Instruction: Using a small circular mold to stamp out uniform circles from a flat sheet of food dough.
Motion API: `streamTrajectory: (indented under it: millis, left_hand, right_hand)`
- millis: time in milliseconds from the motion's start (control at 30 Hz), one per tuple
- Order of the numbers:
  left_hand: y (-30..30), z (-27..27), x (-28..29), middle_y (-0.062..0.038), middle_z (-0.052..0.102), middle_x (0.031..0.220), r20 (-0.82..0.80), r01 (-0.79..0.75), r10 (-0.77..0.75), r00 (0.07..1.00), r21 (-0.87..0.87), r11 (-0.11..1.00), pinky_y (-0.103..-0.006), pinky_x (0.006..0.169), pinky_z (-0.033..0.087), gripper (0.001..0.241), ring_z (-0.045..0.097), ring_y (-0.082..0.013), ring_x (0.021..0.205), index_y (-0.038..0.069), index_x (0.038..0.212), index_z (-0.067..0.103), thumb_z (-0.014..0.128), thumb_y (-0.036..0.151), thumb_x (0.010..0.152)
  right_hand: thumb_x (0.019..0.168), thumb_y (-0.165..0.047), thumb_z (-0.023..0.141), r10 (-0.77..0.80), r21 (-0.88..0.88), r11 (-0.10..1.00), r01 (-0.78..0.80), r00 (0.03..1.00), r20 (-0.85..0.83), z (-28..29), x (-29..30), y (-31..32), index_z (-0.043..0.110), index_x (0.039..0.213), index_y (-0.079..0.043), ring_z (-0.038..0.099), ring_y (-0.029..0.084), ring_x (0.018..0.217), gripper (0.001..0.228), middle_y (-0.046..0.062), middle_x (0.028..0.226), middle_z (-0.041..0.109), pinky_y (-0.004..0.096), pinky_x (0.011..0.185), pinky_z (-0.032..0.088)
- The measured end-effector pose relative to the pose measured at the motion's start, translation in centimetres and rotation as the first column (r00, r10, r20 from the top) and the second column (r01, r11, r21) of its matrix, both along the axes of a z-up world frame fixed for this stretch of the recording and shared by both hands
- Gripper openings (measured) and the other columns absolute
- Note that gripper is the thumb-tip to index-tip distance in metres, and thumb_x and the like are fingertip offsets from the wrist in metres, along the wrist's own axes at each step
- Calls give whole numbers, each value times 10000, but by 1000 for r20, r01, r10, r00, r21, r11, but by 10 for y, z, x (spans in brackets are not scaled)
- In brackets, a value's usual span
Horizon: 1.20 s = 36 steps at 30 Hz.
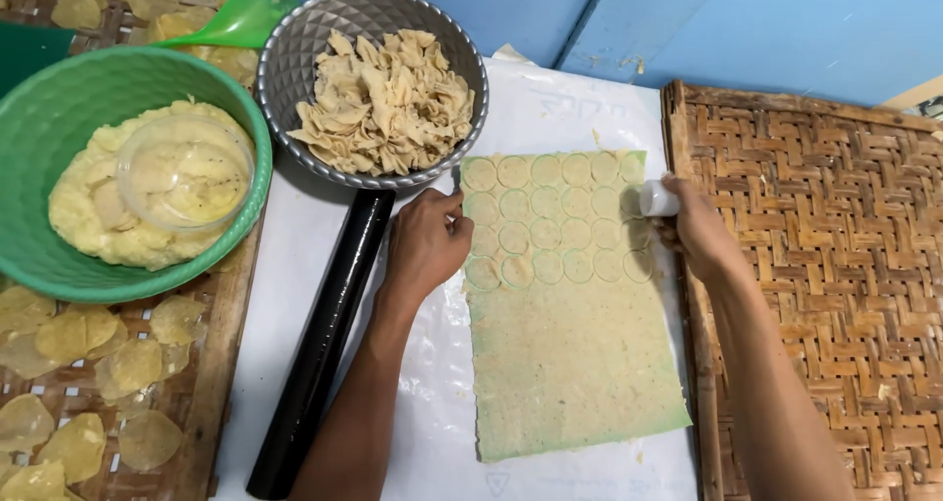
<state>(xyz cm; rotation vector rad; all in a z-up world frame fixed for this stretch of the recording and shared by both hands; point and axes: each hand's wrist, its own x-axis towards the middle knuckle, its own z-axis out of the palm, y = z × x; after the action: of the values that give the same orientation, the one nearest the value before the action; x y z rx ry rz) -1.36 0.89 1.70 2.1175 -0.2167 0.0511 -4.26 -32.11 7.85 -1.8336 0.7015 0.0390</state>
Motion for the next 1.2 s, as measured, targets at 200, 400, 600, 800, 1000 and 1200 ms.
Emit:
streamTrajectory:
  millis: [200, 400, 600, 800, 1000, 1200]
  left_hand:
    - [-4, 2, 6, -150, 727, 959, 117, 50, -40, 992, -83, 995, -450, 788, 582, 528, 724, -317, 842, 17, 1239, 715, 591, 154, 745]
    - [-4, 8, 5, -158, 721, 1086, 38, 110, -104, 994, -262, 959, -327, 763, 596, 642, 718, -280, 943, 15, 1374, 616, 589, 126, 742]
    - [-6, 8, 11, -125, 732, 998, -2, 77, -79, 997, -241, 968, -361, 704, 610, 624, 721, -270, 854, 49, 1375, 623, 598, 142, 759]
    - [-5, 9, 9, -101, 743, 1042, -26, 80, -89, 996, -238, 968, -334, 723, 620, 639, 731, -251, 901, 57, 1396, 608, 599, 126, 760]
    - [-5, 11, 9, -112, 743, 1094, -51, 82, -96, 994, -226, 971, -302, 758, 625, 654, 734, -229, 946, 49, 1402, 599, 602, 114, 751]
    - [-5, 6, 10, -129, 740, 1072, -6, 96, -100, 995, -238, 966, -299, 730, 635, 646, 732, -234, 923, 15, 1390, 596, 596, 90, 748]
  right_hand:
    - [1009, -501, 407, -17, 205, 979, 6, 998, 55, 10, 15, 0, 512, 1192, -67, 348, 35, 515, 482, -39, 689, 426, 190, 398, 207]
    - [1044, -450, 468, -20, 91, 996, 4, 985, 169, 2, 35, -6, 455, 1235, -57, 430, 87, 529, 438, 20, 689, 520, 244, 444, 257]
    - [966, -378, 597, 461, -680, 573, -458, 866, -194, 11, -44, 120, 384, 1350, -105, 723, 500, 828, 517, 276, 852, 711, 597, 728, 544]
    - [1010, -548, 439, 673, -810, 183, -557, 672, -310, -13, -74, 160, 513, 1217, -97, 734, 322, 813, 501, 91, 860, 648, 461, 645, 598]
    - [1041, -518, 378, 631, -833, 96, -545, 680, -373, -17, -71, 167, 521, 1229, -69, 691, 270, 820, 507, 49, 879, 570, 443, 592, 587]
    - [1072, -518, 295, 534, -892, -65, -448, 739, -410, -31, -70, 182, 504, 1107, -58, 713, 258, 687, 507, 29, 787, 537, 413, 538, 587]
